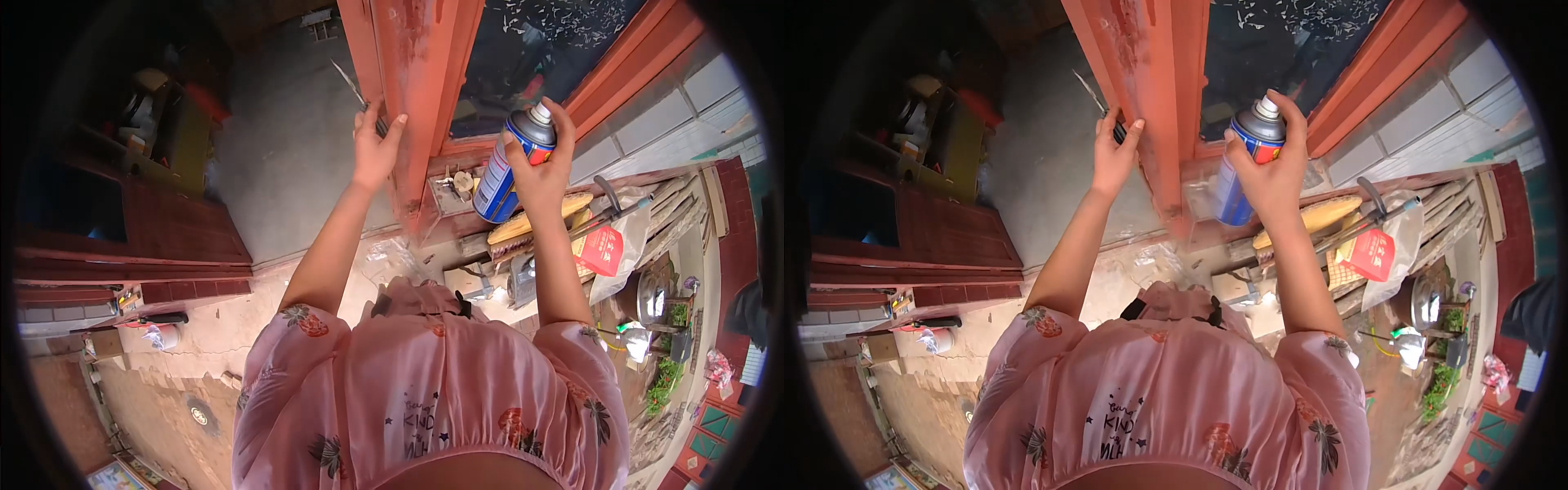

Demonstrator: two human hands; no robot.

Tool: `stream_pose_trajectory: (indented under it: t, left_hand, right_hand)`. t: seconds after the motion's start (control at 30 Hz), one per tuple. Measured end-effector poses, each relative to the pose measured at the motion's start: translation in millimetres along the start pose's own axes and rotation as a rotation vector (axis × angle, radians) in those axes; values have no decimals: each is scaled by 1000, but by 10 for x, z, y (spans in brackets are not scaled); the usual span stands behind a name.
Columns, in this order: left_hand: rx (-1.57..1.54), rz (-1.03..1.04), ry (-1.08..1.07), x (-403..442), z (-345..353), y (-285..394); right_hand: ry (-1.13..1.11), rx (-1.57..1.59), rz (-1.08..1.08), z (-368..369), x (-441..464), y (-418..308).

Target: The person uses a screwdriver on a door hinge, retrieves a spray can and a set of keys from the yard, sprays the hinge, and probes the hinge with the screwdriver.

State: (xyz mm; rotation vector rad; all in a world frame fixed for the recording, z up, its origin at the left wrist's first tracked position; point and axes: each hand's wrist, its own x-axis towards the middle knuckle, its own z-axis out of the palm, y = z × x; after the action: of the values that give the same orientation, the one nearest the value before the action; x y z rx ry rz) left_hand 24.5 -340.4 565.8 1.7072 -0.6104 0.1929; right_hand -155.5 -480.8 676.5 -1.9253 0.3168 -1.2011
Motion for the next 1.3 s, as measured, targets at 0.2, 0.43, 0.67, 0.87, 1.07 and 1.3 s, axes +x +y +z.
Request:
stream_pose_trajectory:
  t: [0.2, 0.43, 0.67, 0.87, 1.07, 1.3]
  left_hand:
    - [-81, -3, -11, 17, 42, -111]
    - [-143, -16, -79, 39, 27, -62]
    - [-299, -102, -96, 21, 30, 18]
    - [-379, 114, -297, 11, -203, -389]
    - [-57, -46, -447, -741, -1017, -2155]
    - [346, -758, -669, -2600, -3090, -4752]
  right_hand:
    - [-170, -45, 212, -190, -1073, 945]
    - [-375, -42, 259, -106, -2253, 1252]
    - [-266, 55, 490, 329, -3128, 1579]
    - [47, 76, 742, 1327, -4095, 2271]
    - [381, -65, 774, 2347, -4443, 2979]
    - [600, -241, 688, 2962, -4317, 3638]
